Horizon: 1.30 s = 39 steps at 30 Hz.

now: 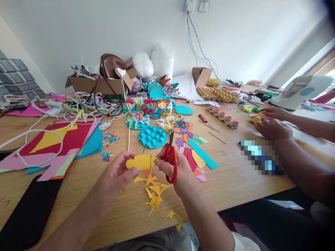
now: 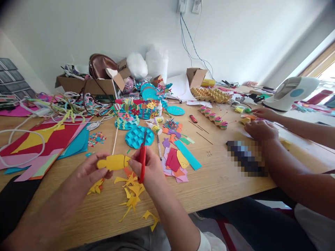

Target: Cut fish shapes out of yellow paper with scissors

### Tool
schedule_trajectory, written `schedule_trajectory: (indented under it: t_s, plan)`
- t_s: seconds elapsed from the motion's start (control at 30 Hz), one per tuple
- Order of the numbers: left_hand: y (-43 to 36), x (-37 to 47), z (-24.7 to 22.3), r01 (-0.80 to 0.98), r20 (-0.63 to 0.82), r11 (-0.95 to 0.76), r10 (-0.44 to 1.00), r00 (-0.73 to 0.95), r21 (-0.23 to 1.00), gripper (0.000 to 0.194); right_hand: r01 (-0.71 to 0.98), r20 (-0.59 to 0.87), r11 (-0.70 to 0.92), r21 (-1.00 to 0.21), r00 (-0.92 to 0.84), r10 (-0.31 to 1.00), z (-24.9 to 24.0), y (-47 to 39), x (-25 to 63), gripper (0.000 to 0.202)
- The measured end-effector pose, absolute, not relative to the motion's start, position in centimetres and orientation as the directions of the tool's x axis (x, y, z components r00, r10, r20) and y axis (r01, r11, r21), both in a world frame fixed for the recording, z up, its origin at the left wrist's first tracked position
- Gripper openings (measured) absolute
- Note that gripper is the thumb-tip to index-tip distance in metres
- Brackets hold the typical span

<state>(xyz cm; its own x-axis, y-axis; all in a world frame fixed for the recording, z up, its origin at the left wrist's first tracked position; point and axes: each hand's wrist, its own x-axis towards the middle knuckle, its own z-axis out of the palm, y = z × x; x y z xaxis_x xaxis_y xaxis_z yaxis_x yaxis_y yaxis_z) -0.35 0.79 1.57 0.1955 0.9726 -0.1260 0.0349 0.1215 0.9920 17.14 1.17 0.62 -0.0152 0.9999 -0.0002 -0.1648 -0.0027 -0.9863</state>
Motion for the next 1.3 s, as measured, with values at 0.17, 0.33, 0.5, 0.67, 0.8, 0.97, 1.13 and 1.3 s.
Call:
schedule_trajectory:
  t_s: [0.17,0.33,0.5,0.67,0.8,0.97,1.13,1.3]
  plan:
    - [0.8,2.2,0.8,-0.054,-0.143,0.157,0.969,0.200,0.986,0.016,-0.330,-0.002,0.007,-0.944,0.027,1.000,0.6,1.6,15.8,0.022]
    - [2.2,2.8,1.4,-0.018,-0.135,0.136,0.990,0.030,0.991,0.014,-0.165,-0.029,-0.034,-0.986,-0.032,0.999,1.2,1.2,16.7,0.017]
    - [3.1,0.5,1.7,-0.055,-0.098,0.099,0.995,0.012,0.994,0.015,0.340,-0.297,-0.189,-0.921,-0.300,0.907,0.6,-2.4,22.0,0.010]
    - [3.6,-0.4,1.7,-0.169,-0.208,0.219,0.975,0.078,0.961,0.017,0.459,-0.503,-0.304,-0.835,-0.414,0.759,-0.4,-5.0,24.0,0.010]
    - [4.2,0.5,1.9,-0.206,-0.228,0.252,0.965,0.132,0.946,0.016,0.527,-0.394,-0.142,-0.838,-0.403,0.826,-0.7,-3.5,21.9,0.015]
    - [5.2,0.8,2.3,-0.211,-0.194,0.224,0.969,0.153,0.951,0.017,0.519,-0.284,-0.055,-0.853,-0.375,0.883,-1.1,0.2,19.6,0.014]
    - [6.0,0.6,2.3,-0.177,-0.198,0.217,0.973,0.115,0.960,0.019,0.430,-0.258,-0.121,-0.895,-0.278,0.925,-0.9,2.1,19.6,0.012]
    - [6.4,1.0,2.5,-0.132,-0.196,0.211,0.973,0.119,0.968,0.018,0.008,-0.224,-0.226,-0.974,-0.164,0.961,0.8,2.5,19.9,0.024]
